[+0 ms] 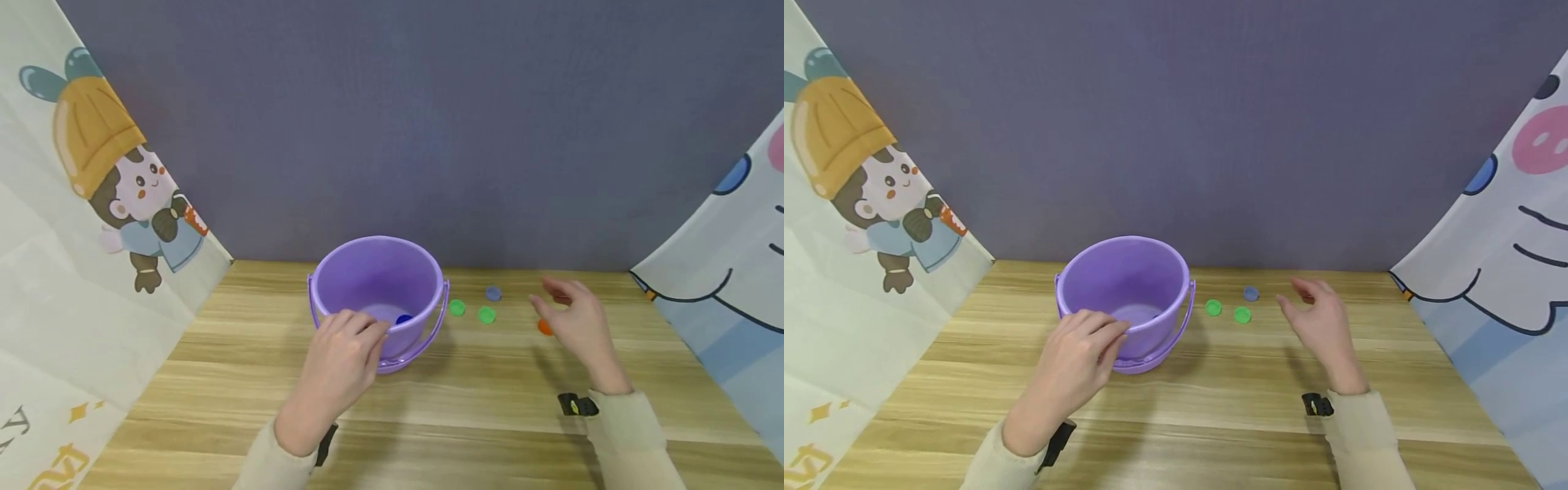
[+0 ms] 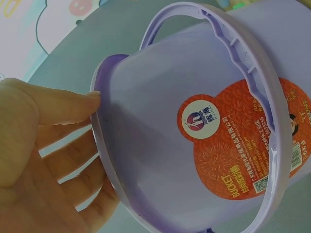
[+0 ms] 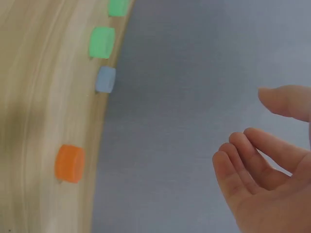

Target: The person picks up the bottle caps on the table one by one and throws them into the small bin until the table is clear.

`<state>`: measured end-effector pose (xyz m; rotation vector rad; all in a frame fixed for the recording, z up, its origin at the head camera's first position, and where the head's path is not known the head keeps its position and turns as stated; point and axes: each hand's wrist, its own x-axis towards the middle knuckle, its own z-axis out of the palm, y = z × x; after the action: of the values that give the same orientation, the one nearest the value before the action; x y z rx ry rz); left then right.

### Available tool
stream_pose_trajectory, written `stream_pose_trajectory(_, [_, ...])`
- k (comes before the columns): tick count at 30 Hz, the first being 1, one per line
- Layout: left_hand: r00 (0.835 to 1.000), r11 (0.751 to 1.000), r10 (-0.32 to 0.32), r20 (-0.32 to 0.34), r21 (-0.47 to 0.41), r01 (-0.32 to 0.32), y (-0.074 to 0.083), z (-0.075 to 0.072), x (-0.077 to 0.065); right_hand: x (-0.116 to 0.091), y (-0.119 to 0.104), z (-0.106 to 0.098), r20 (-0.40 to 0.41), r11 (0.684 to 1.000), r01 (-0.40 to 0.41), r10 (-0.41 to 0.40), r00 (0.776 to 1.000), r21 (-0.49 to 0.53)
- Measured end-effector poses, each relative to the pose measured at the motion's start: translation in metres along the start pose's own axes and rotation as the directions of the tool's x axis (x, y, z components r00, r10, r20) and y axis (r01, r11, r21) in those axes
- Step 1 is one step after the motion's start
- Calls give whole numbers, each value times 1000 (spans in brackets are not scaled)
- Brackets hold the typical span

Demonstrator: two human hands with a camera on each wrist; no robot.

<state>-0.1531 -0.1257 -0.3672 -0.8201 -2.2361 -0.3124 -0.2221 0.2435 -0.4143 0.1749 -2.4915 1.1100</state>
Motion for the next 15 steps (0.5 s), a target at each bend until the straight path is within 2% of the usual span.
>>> stream_pose_trajectory(15, [1000,1000,-1,5,-5,1,0,-1,1,1,18,-1,78,998,-53,54,995,-22])
